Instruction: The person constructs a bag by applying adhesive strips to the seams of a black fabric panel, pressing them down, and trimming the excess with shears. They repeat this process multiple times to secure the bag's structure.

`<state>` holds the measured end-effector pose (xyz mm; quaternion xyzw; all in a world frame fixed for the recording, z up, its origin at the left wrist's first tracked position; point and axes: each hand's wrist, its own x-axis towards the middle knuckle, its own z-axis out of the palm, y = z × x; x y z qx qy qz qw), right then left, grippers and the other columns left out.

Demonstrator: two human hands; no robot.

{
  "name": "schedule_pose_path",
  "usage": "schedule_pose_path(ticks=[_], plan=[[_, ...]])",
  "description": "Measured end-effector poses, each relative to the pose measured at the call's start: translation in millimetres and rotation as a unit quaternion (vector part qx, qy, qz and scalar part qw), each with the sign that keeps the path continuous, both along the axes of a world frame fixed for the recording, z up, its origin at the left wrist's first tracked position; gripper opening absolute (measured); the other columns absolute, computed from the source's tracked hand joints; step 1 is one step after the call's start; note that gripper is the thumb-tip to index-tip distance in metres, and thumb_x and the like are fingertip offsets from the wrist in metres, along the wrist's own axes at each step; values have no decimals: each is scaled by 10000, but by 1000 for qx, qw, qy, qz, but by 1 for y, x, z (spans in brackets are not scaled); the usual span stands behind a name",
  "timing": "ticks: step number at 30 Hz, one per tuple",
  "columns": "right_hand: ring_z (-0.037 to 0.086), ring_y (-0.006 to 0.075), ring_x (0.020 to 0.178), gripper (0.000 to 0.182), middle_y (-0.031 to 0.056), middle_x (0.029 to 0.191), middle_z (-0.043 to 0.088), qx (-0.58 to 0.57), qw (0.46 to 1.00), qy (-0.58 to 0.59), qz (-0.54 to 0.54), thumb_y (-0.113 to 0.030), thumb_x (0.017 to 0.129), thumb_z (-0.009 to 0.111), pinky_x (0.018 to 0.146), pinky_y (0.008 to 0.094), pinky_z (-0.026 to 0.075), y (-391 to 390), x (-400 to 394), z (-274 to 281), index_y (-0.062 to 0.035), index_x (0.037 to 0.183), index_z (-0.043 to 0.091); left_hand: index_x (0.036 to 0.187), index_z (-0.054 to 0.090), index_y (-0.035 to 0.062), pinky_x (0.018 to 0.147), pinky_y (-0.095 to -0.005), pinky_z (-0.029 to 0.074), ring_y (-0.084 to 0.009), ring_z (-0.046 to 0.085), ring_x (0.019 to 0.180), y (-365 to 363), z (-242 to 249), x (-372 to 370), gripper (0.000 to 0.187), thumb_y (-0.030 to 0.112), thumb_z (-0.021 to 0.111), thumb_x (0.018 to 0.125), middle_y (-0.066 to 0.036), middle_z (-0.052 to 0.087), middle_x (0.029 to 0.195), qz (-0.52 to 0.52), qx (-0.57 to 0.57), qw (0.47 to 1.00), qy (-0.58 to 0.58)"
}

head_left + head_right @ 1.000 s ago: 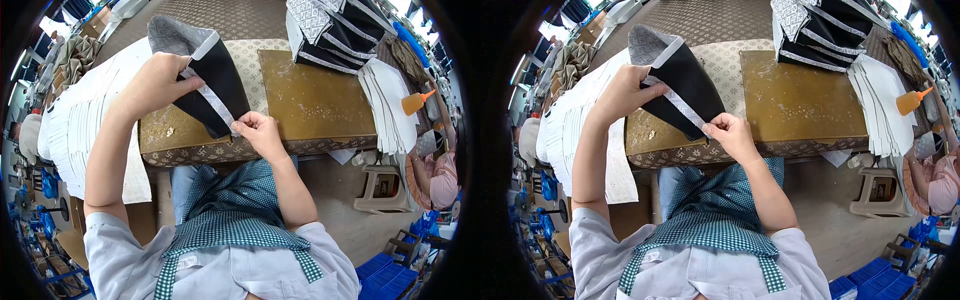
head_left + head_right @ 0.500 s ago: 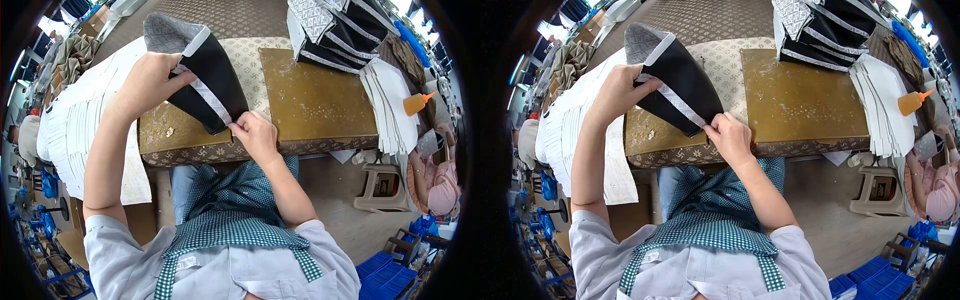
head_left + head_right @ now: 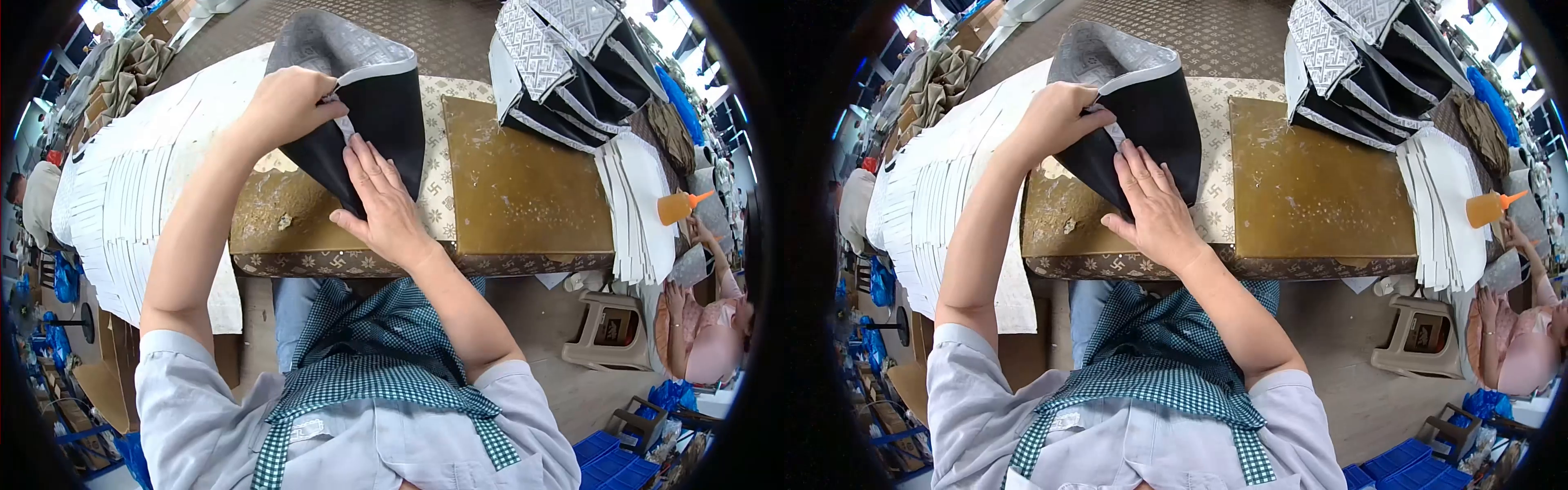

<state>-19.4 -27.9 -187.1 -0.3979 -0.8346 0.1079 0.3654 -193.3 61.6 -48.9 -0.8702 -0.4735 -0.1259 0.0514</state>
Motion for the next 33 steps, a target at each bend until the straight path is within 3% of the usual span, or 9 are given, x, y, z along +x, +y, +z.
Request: schedule_pose_path(ticks=[5, 7, 12, 15, 16, 21, 24, 28, 33], plan=[[299, 355, 1433, 849, 215, 1565, 277, -83, 992, -93, -11, -464, 891, 633, 1170, 484, 257, 11, -10, -7, 20, 1497, 288, 894, 700, -37, 736, -399, 509, -327, 675, 801, 68, -60, -27, 422, 336, 808, 731, -202, 699, 833, 42, -192, 979, -57], [399, 375, 1371, 770, 247, 1479, 414, -81, 992, -98, -9, -467, 894, 632, 1148, 450, 310, 9, -4, -8, 60, 1414, 420, 928, 683, -80, 764, -361, 498, -262, 675, 803, 82, -86, -33, 451, 277, 851, 708, -185, 717, 861, 52, -278, 953, -104], [448, 366, 1331, 717, 245, 1440, 469, -226, 972, -40, 55, -524, 934, 548, 1113, 414, 366, 45, 4, 21, 85, 1312, 537, 946, 711, -28, 776, -339, 482, -187, 621, 805, 97, -122, -42, 393, 296, 822, 754, -123, 710, 856, 57, -379, 901, -206], [351, 351, 1402, 786, 236, 1525, 354, -198, 976, -64, 60, -535, 944, 527, 1149, 412, 310, 82, -21, 5, 73, 1427, 403, 1110, 685, -42, 900, -355, 485, -287, 649, 1015, 93, -96, -37, 492, 290, 771, 757, -202, 699, 1095, 116, -410, 893, -146], [310, 342, 1429, 827, 226, 1556, 301, -224, 969, -82, 59, -544, 944, 523, 1166, 418, 276, 85, -24, 6, 62, 1472, 328, 1106, 687, -41, 899, -356, 485, -287, 649, 1014, 94, -97, -39, 489, 288, 771, 755, -201, 699, 1095, 118, -403, 895, -151], [297, 327, 1447, 864, 225, 1548, 321, -178, 975, -107, 74, -582, 921, 529, 1177, 461, 237, 44, 4, -4, 55, 1471, 335, 1033, 712, -39, 887, -352, 484, -271, 654, 973, 101, -115, -39, 432, 279, 781, 748, -188, 714, 1015, 117, -402, 887, -193], [326, 334, 1437, 895, 212, 1536, 353, -83, 984, -156, 12, -501, 843, 658, 1161, 516, 241, -12, 20, -4, 37, 1479, 333, 1024, 716, -34, 893, -351, 483, -271, 656, 969, 98, -117, -39, 405, 271, 778, 765, -183, 716, 1006, 110, -398, 884, -217], [164, 348, 1498, 1001, 201, 1615, 161, -114, 975, -190, -25, -489, 830, 675, 1174, 553, 185, -63, 28, -20, 14, 1541, 182, 1028, 716, -30, 903, -357, 483, -285, 659, 986, 103, -135, -42, 391, 270, 768, 782, -182, 716, 1015, 109, -380, 886, -242], [164, 343, 1498, 1021, 202, 1619, 143, -107, 976, -182, -51, -479, 818, 693, 1180, 565, 157, -76, 25, -27, 17, 1542, 172, 1011, 724, -9, 881, -361, 488, -274, 671, 950, 88, -126, -37, 380, 298, 767, 790, -181, 722, 992, 133, -348, 902, -218]])
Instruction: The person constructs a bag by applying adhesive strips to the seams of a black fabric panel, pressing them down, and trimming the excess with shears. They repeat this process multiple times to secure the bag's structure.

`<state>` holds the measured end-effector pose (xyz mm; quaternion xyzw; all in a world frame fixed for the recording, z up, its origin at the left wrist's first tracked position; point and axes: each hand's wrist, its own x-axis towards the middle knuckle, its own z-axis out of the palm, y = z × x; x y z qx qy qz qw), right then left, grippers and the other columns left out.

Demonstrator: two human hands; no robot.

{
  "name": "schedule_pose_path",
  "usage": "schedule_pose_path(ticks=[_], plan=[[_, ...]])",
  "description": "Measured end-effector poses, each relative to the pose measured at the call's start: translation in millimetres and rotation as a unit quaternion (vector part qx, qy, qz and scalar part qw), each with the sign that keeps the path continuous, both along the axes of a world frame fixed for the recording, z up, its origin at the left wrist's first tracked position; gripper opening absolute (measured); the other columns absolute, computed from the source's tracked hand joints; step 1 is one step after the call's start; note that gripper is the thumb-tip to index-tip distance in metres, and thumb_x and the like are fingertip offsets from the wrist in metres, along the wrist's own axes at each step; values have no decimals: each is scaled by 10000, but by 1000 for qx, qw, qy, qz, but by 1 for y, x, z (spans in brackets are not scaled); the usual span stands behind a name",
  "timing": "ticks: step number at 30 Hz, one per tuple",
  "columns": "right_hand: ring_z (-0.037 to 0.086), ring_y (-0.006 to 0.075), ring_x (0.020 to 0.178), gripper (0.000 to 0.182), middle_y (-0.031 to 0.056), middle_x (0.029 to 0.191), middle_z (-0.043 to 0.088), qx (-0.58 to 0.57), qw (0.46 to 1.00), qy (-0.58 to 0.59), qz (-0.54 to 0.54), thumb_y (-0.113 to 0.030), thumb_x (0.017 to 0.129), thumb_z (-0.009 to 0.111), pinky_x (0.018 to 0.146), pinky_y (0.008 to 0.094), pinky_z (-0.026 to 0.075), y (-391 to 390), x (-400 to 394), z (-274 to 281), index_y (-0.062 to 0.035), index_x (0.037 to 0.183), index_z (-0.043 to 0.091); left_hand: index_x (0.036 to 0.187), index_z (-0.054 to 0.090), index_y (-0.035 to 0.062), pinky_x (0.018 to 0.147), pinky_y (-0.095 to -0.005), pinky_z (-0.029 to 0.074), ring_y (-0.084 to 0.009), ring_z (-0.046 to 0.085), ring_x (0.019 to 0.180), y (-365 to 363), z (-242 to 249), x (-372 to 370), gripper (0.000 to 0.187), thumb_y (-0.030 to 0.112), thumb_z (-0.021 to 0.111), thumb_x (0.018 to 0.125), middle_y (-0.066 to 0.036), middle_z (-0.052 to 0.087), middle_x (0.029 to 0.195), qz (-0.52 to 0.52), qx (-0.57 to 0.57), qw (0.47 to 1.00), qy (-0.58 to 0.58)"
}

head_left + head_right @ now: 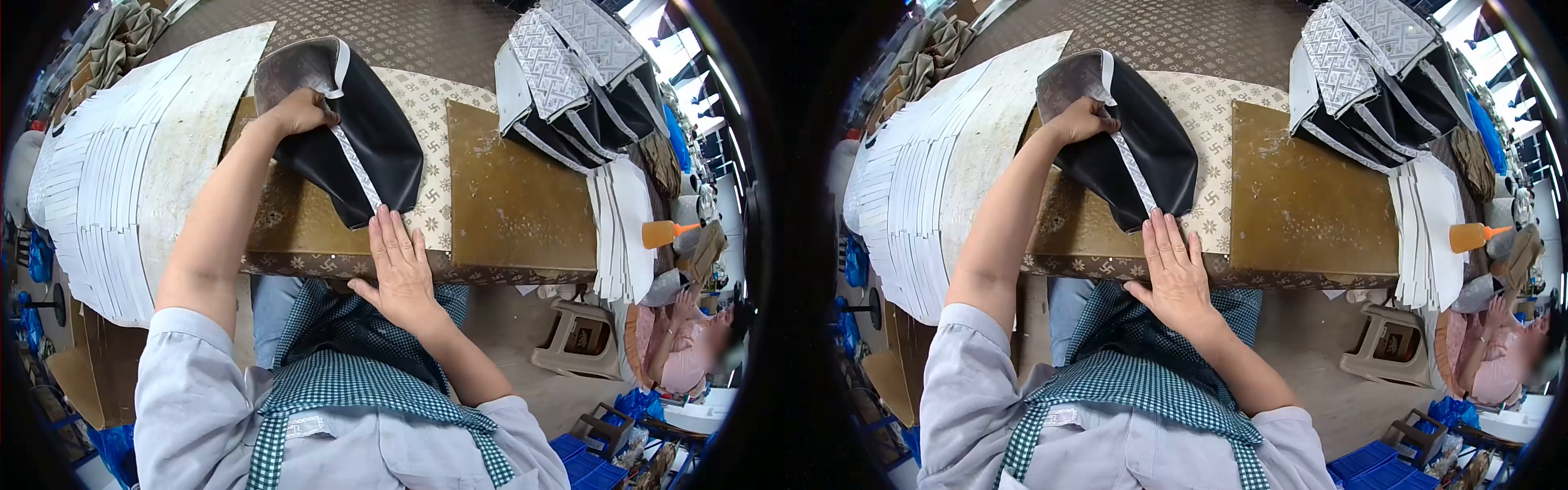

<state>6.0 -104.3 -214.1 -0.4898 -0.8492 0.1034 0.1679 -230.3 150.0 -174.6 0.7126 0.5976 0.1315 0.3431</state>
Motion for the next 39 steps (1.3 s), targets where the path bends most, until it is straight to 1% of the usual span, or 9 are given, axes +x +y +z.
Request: schedule_pose_path(ticks=[2, 11, 14, 18, 22, 31, 34, 35, 39], plan=[[168, 342, 1497, 1019, 197, 1621, 137, -4, 1000, 6, -1, -463, 816, 703, 1179, 569, 160, -8, 1, -4, 16, 1543, 172, 833, 741, 17, 764, -312, 484, -154, 635, 782, -6, -3, 2, 266, 282, 763, 824, -87, 720, 800, 12, 48, 999, -11], [261, 281, 1472, 849, 127, 1592, 283, 33, 998, 62, 0, -373, 844, 697, 1189, 510, 181, -19, 12, -12, -42, 1520, 303, 937, 758, 42, 850, -365, 499, -287, 687, 928, -6, -13, -5, 300, 315, 728, 814, -165, 731, 949, 23, 78, 997, 7], [268, 277, 1469, 845, 118, 1592, 286, 49, 995, 83, -8, -374, 846, 693, 1190, 508, 175, -19, 11, -15, -44, 1520, 304, 948, 746, 16, 847, -370, 502, -281, 689, 899, -11, 15, -13, 308, 295, 723, 819, -169, 731, 942, 26, 124, 990, 56], [347, 287, 1424, 689, 114, 1532, 400, 74, 985, 152, -14, -334, 865, 678, 1177, 509, 199, -21, 11, -18, -38, 1441, 443, 954, 700, -47, 755, -334, 510, -186, 654, 794, -59, 112, -6, 349, 273, 741, 822, -114, 704, 832, 5, 118, 993, -8], [421, 289, 1365, 652, 111, 1490, 458, 90, 971, 221, -7, -286, 851, 694, 1163, 509, 234, -19, 14, -27, -42, 1416, 476, 938, 691, -32, 713, -388, 508, -307, 659, 733, -106, 186, 24, 329, 264, 731, 799, -195, 679, 782, -105, 243, 954, 139], [329, 296, 1416, 771, 49, 1586, 317, 145, 977, 158, -5, -288, 820, 711, 1143, 532, 266, -21, 2, 5, -96, 1493, 388, 886, 653, -64, 619, -363, 438, -246, 549, 637, -147, 219, 68, 266, 186, 725, 830, -154, 598, 690, -206, 324, 911, 152], [354, 291, 1403, 688, 46, 1548, 388, 166, 973, 162, 9, -272, 832, 696, 1145, 519, 266, -24, 11, 9, -89, 1451, 458, 884, 649, -67, 663, -355, 458, -239, 564, 689, -151, 227, 74, 238, 156, 718, 835, -139, 596, 739, -243, 344, 892, 167], [448, 291, 1319, 553, 56, 1437, 528, 203, 957, 208, 9, -219, 827, 697, 1106, 497, 333, -29, 15, 12, -69, 1345, 573, 883, 645, -69, 682, -354, 465, -236, 570, 709, -146, 227, 73, 229, 144, 713, 837, -134, 594, 760, -260, 359, 882, 158], [609, 294, 1059, 335, 116, 1171, 690, 203, 912, 357, 6, -73, 805, 690, 935, 381, 486, -50, 29, 16, -14, 1135, 684, 909, 648, -59, 754, -329, 529, -223, 630, 798, -141, 257, 89, 162, 89, 677, 852, -97, 596, 860, -285, 362, 869, 181]])
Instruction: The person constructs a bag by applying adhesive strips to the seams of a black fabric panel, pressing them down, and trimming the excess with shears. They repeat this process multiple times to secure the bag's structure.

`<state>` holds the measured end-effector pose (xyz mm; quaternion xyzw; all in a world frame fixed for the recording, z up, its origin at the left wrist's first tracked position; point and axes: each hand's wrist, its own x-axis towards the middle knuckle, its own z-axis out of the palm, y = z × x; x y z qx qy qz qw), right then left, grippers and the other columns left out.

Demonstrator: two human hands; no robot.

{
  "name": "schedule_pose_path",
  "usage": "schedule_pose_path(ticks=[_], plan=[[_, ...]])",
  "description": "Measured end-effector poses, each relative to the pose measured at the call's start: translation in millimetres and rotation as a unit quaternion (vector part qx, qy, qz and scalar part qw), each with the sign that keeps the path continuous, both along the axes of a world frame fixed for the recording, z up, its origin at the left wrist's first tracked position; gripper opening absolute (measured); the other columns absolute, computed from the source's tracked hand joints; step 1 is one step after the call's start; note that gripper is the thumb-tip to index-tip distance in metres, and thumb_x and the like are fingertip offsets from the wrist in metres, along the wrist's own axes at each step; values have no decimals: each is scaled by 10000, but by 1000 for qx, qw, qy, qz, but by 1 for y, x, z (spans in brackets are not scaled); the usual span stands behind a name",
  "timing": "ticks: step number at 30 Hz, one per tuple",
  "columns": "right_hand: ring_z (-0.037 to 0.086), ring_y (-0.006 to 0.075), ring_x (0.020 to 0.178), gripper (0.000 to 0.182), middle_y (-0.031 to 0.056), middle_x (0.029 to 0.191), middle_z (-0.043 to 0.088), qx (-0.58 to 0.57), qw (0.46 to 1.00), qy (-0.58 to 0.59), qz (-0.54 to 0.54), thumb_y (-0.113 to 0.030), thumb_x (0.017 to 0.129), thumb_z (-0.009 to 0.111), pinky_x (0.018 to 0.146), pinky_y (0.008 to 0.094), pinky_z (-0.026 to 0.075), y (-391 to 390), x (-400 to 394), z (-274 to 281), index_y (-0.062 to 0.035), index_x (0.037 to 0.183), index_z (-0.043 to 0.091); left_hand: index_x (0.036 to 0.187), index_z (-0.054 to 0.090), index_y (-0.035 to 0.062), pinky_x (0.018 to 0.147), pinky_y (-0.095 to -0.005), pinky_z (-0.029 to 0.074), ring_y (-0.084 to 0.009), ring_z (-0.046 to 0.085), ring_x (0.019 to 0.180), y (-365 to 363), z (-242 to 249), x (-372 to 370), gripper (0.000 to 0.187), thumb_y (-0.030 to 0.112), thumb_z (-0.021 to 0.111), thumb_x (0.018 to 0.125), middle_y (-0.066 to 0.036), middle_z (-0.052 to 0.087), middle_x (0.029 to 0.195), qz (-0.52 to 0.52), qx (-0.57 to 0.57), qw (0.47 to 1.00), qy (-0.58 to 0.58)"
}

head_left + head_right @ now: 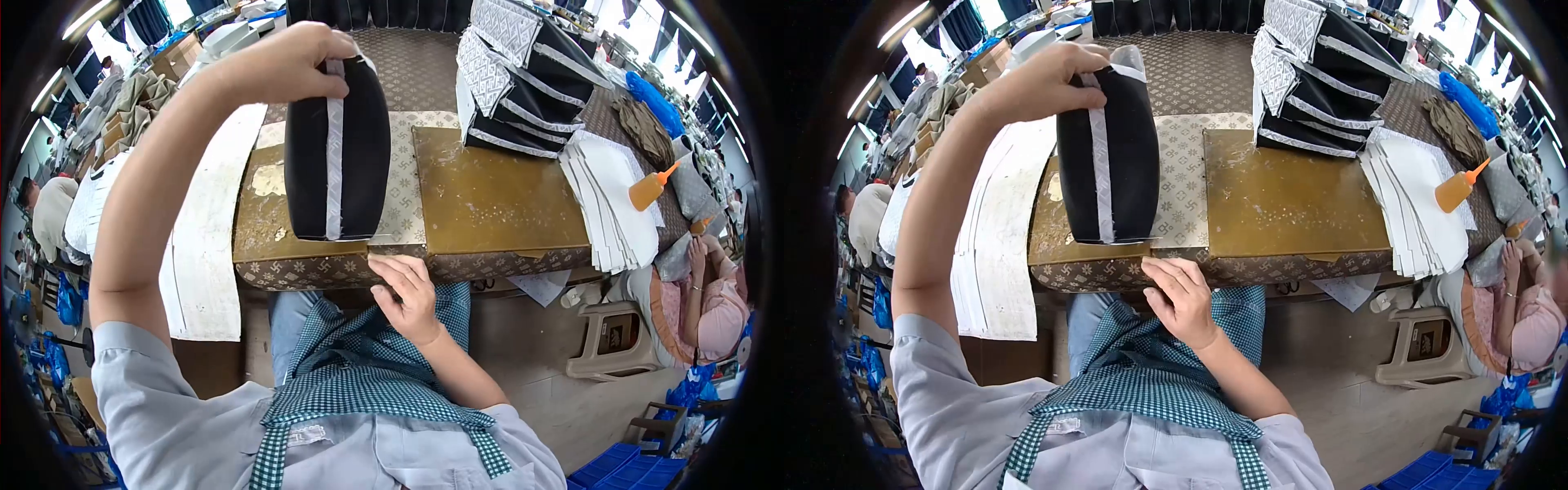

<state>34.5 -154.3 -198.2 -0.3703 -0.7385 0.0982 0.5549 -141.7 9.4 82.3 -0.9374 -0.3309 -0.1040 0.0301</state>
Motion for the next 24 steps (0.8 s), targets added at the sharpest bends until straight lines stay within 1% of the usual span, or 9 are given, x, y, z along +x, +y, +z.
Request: schedule_pose_path(ticks=[5, 8, 10, 12, 15, 17, 18, 21, 24], plan=[[648, 289, 953, 256, 134, 1102, 702, -62, 991, 106, -47, -12, 849, 666, 842, 353, 519, -11, 25, -8, -7, 1104, 686, 951, 680, -46, 856, -336, 537, -240, 653, 923, -12, 52, 13, 183, 54, 632, 805, -106, 626, 938, 30, 37, 997, 65], [612, 155, 846, 283, 88, 1156, 671, -115, 967, 197, -117, -97, 936, 620, 766, 276, 516, -4, 51, -19, -11, 1204, 645, 940, 685, -30, 870, -347, 517, -253, 642, 948, -13, 72, -3, 220, 2, 585, 747, -110, 629, 960, -7, 58, 998, 34], [549, 155, 1060, 541, 104, 1400, 511, -114, 936, 321, -86, -228, 960, 621, 902, 281, 471, 10, 67, -9, -8, 1419, 439, 933, 688, -19, 880, -354, 503, -262, 636, 965, -8, 81, -7, 262, -32, 553, 709, -113, 631, 974, -23, 69, 997, 21], [457, 227, 1259, 846, 127, 1526, 360, -74, 956, 272, -79, -367, 893, 708, 1054, 375, 383, 29, 91, -25, -11, 1515, 259, 926, 692, -8, 890, -361, 490, -270, 629, 982, 5, 81, -7, 313, -67, 522, 670, -116, 632, 989, -33, 78, 996, 8], [437, 296, 1327, 946, 175, 1561, 308, -172, 935, 310, 21, -445, 905, 676, 1096, 424, 357, 39, 84, -34, -53, 1567, 125, 915, 697, 8, 905, -372, 469, -284, 618, 1008, 31, 51, 2, 397, -118, 474, 613, -120, 635, 1010, -39, 75, 996, -1], [492, 322, 1268, 872, 196, 1550, 321, -117, 977, 178, -16, -472, 946, 600, 1063, 429, 393, 24, 66, -4, -76, 1571, 136, 919, 706, 31, 896, -386, 476, -290, 621, 1017, 51, 12, 15, 409, -110, 492, 601, -117, 645, 1026, -19, 58, 998, -6], [506, 250, 1201, 789, 175, 1527, 365, -124, 972, 197, -19, -425, 985, 561, 1012, 363, 427, 23, 57, -7, -64, 1564, 165, 922, 717, 61, 868, -411, 496, -297, 638, 1002, 51, -3, 26, 385, -72, 517, 620, -113, 669, 1016, 21, 16, 999, 22], [512, 281, 1231, 678, 152, 1510, 407, -208, 951, 223, -61, -323, 1008, 513, 1018, 379, 427, 26, 46, -12, -84, 1560, 200, 965, 734, 117, 781, -432, 533, -300, 675, 942, 88, -49, 41, 291, 49, 585, 724, -99, 709, 969, 68, 29, 996, 57], [493, 288, 1270, 755, 162, 1495, 407, -194, 929, 306, -70, -424, 974, 568, 1055, 395, 421, 40, 53, -36, -54, 1540, 231, 1088, 734, 205, 817, -429, 548, -314, 661, 1007, 113, -57, 41, 308, 157, 617, 806, -111, 679, 1075, 169, 73, 983, -29]])
